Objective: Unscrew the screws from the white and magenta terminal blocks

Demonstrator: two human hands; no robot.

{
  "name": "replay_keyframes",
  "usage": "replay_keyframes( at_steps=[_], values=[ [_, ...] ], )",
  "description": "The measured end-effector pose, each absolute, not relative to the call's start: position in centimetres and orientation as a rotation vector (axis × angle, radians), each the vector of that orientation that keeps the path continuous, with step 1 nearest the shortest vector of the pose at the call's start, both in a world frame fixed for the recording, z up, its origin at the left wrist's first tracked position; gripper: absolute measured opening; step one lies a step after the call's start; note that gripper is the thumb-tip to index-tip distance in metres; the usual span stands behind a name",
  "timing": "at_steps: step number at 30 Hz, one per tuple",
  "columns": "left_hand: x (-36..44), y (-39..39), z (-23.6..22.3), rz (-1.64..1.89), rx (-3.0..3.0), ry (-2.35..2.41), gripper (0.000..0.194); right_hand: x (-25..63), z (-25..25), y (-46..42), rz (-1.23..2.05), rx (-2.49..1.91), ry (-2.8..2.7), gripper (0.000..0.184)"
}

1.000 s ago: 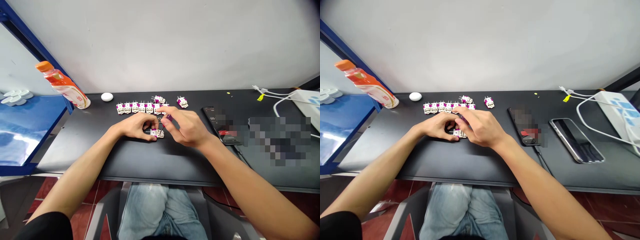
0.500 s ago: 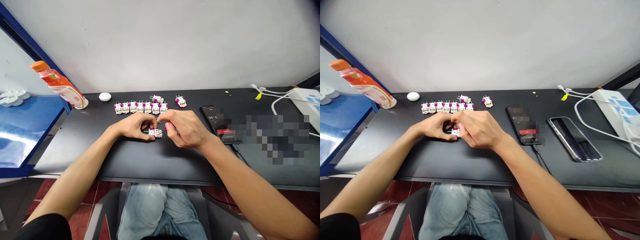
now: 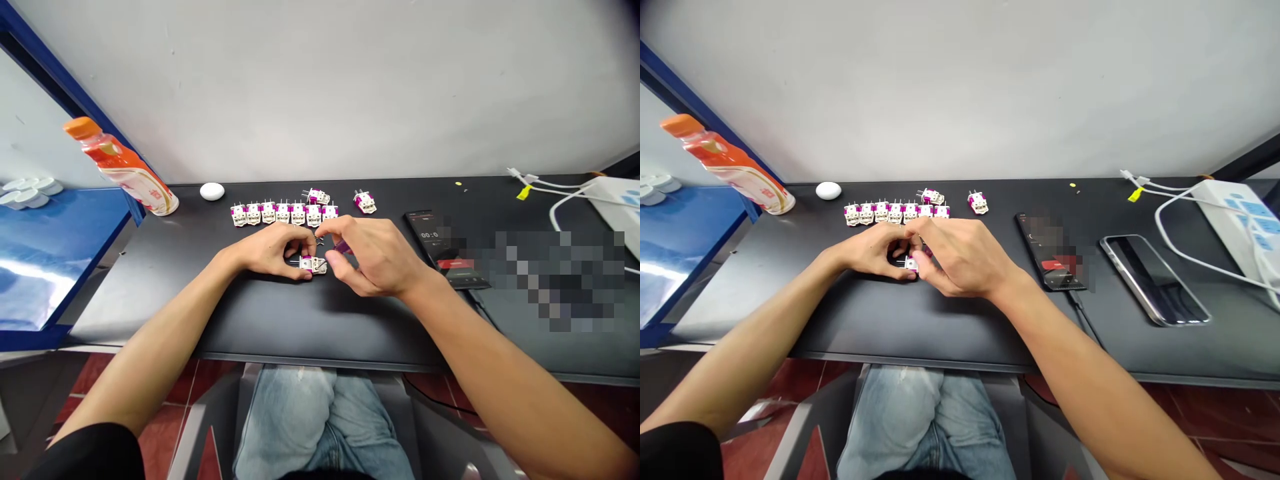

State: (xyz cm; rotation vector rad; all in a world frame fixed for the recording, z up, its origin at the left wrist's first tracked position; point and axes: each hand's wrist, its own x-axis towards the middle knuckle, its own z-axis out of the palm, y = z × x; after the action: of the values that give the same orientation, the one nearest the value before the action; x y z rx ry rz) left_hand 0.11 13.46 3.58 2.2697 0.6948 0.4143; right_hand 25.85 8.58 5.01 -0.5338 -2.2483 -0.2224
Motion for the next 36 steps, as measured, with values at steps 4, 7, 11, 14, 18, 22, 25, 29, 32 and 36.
replay_keyframes(
  at_steps=[4,7,11,14,18,22,25,29,32,36],
  values=[
    [0.11,13.48,3.57,0.416,2.271,0.709,0.032,25.85,4.91,8.64,-0.295,-0.589,-2.215,0.011],
    [0.08,13.51,3.49,0.422,2.281,0.708,0.033,25.76,5.13,8.47,-0.223,-0.542,-2.239,0.026],
    [0.08,13.49,3.51,0.411,2.270,0.690,0.031,25.68,5.15,8.49,-0.231,-0.529,-2.256,0.014],
    [0.10,13.47,3.54,0.403,2.268,0.704,0.031,25.66,5.01,8.56,-0.320,-0.556,-2.221,0.006],
    [0.10,13.46,3.52,0.414,2.273,0.709,0.032,25.63,5.30,8.31,-0.261,-0.525,-2.242,0.023],
    [0.10,13.45,3.54,0.404,2.266,0.707,0.032,25.66,5.43,8.24,-0.282,-0.559,-2.244,0.009],
    [0.09,13.47,3.54,0.401,2.267,0.721,0.032,25.68,5.31,8.36,-0.349,-0.572,-2.208,0.008],
    [0.09,13.48,3.51,0.403,2.253,0.720,0.033,25.75,5.45,8.32,-0.324,-0.551,-2.210,0.024],
    [0.09,13.47,3.49,0.402,2.250,0.720,0.033,25.86,5.57,8.25,-0.289,-0.618,-2.233,0.018],
    [0.06,13.50,3.43,0.406,2.274,0.720,0.033,25.85,5.43,8.24,-0.335,-0.683,-2.214,0.014]
  ],
)
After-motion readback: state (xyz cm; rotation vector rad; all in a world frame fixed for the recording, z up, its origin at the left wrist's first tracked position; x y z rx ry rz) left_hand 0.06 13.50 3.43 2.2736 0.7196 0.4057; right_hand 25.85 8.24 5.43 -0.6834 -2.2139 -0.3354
